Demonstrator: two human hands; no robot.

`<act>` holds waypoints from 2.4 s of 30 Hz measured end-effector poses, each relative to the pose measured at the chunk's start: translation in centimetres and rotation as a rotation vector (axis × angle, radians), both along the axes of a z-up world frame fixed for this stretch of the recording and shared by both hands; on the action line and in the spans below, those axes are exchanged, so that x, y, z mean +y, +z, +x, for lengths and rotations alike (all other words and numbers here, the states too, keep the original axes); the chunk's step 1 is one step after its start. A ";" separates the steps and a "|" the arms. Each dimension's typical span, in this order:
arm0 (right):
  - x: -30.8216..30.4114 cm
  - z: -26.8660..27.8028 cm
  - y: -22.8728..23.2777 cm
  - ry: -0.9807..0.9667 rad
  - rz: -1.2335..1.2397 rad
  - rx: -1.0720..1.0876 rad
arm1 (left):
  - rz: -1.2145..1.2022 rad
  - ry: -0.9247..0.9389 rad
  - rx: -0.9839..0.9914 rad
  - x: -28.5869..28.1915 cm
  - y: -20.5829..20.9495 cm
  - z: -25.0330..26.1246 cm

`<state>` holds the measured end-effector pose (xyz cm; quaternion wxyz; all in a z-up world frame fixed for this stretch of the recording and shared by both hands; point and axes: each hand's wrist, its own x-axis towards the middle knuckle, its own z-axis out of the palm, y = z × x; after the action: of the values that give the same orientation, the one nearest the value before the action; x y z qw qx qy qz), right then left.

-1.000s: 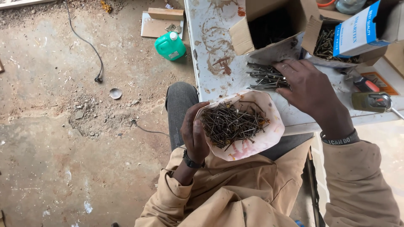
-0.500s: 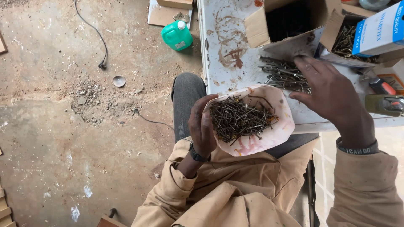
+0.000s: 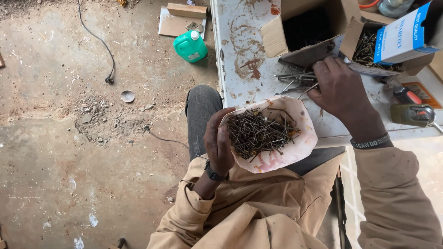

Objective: Sorting through a container of nails to find specific ones in a workshop environment.

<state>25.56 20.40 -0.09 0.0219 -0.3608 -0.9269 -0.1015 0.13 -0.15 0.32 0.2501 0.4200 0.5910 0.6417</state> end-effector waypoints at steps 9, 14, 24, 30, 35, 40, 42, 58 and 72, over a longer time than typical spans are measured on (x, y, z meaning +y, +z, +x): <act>1.0 1.3 -2.8 0.078 0.140 0.007 | 0.028 -0.007 -0.030 0.1 -0.2 0.1; 1.6 2.1 -3.7 0.104 0.202 0.061 | 0.025 0.000 -0.019 0.2 -0.1 0.1; 1.6 1.8 -2.3 0.127 0.036 0.232 | 0.009 0.007 0.005 0.2 0.3 0.1; 1.5 1.5 -1.3 0.154 -0.063 0.299 | 0.015 0.017 0.006 0.2 0.2 0.3; 1.3 1.2 -0.4 0.144 -0.106 0.347 | 0.011 0.014 0.017 0.3 0.3 0.2; 0.9 0.5 1.4 0.126 -0.135 0.377 | 0.033 0.005 -0.033 0.3 0.0 0.3; 0.7 0.1 2.3 0.146 -0.154 0.385 | 0.023 0.016 -0.007 0.3 0.0 0.3; -7.5 -4.9 3.1 0.262 -0.502 0.733 | 0.064 0.052 0.069 1.3 -1.7 1.8; -10.8 -5.7 6.7 0.253 -0.159 -0.122 | 0.146 -0.100 0.071 1.3 -0.7 0.5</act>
<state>19.91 9.63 6.59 -0.0503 -0.2351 -0.9696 -0.0462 0.61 1.15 -0.38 0.2294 0.4884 0.5296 0.6545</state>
